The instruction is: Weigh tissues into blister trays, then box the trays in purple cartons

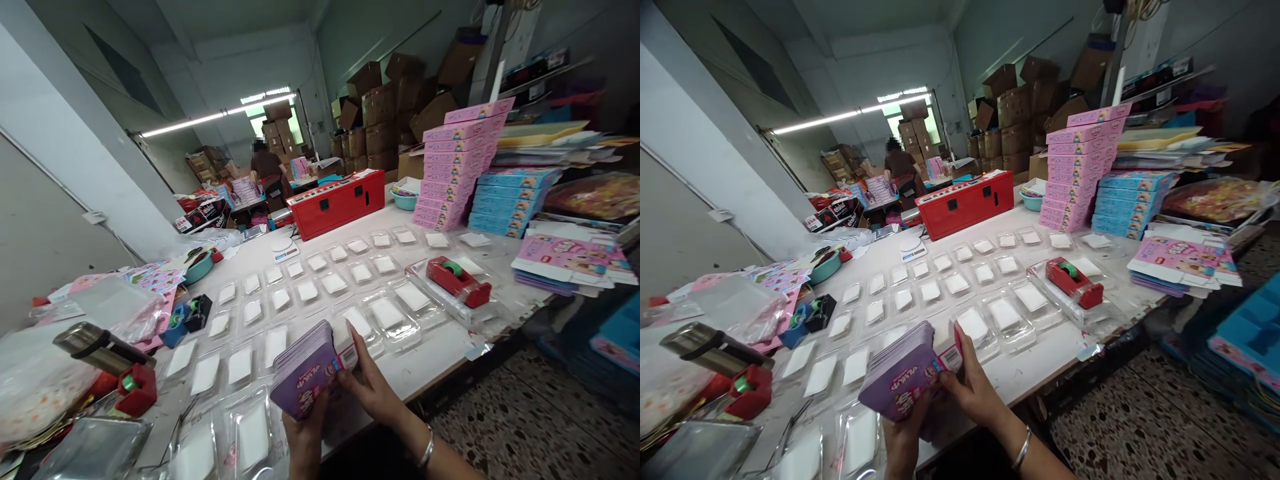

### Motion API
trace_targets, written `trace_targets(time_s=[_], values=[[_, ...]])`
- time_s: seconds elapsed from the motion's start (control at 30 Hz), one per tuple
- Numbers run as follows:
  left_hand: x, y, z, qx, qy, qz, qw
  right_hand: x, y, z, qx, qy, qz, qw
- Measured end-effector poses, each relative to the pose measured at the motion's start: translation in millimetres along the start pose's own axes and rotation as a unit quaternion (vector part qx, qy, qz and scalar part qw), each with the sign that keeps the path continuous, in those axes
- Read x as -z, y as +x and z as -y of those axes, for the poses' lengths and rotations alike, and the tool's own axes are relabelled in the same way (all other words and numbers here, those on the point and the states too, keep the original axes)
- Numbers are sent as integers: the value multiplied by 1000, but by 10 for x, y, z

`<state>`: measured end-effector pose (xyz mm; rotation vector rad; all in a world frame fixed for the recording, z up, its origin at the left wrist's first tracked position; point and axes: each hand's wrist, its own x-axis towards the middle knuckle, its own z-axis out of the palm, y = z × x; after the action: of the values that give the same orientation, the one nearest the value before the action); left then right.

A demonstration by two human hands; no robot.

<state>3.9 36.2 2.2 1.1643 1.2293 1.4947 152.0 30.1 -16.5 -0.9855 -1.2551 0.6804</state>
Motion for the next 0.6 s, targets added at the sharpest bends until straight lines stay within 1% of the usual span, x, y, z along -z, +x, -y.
trace_targets(time_s=[0.03,0.07,0.17,0.2,0.27,0.33,0.4,0.47,0.5,0.53,0.6], values=[[38,-13,-8,-11,3,-6,1000,18,-18,62,11,-23,14,1000],[90,-10,-25,-44,9,-5,999,48,-34,144,27,-51,29,998],[272,98,-169,-183,9,32,983,220,-2,474,97,-120,81,985],[319,165,-248,-216,1,45,975,297,50,591,134,-129,97,978],[367,332,-426,-249,-6,57,967,449,213,798,231,-132,117,957],[349,509,-590,-268,11,73,961,575,412,939,351,-152,112,917],[277,649,-703,-216,9,82,973,674,591,1009,449,-207,96,864],[175,714,-767,-162,-14,99,982,763,712,1034,500,-264,83,820],[124,715,-787,-139,-29,113,983,804,747,1039,508,-285,84,808],[78,698,-804,-119,-42,129,984,840,765,1043,509,-297,86,804],[11,626,-835,-73,-65,164,982,887,754,1049,502,-302,99,804]])
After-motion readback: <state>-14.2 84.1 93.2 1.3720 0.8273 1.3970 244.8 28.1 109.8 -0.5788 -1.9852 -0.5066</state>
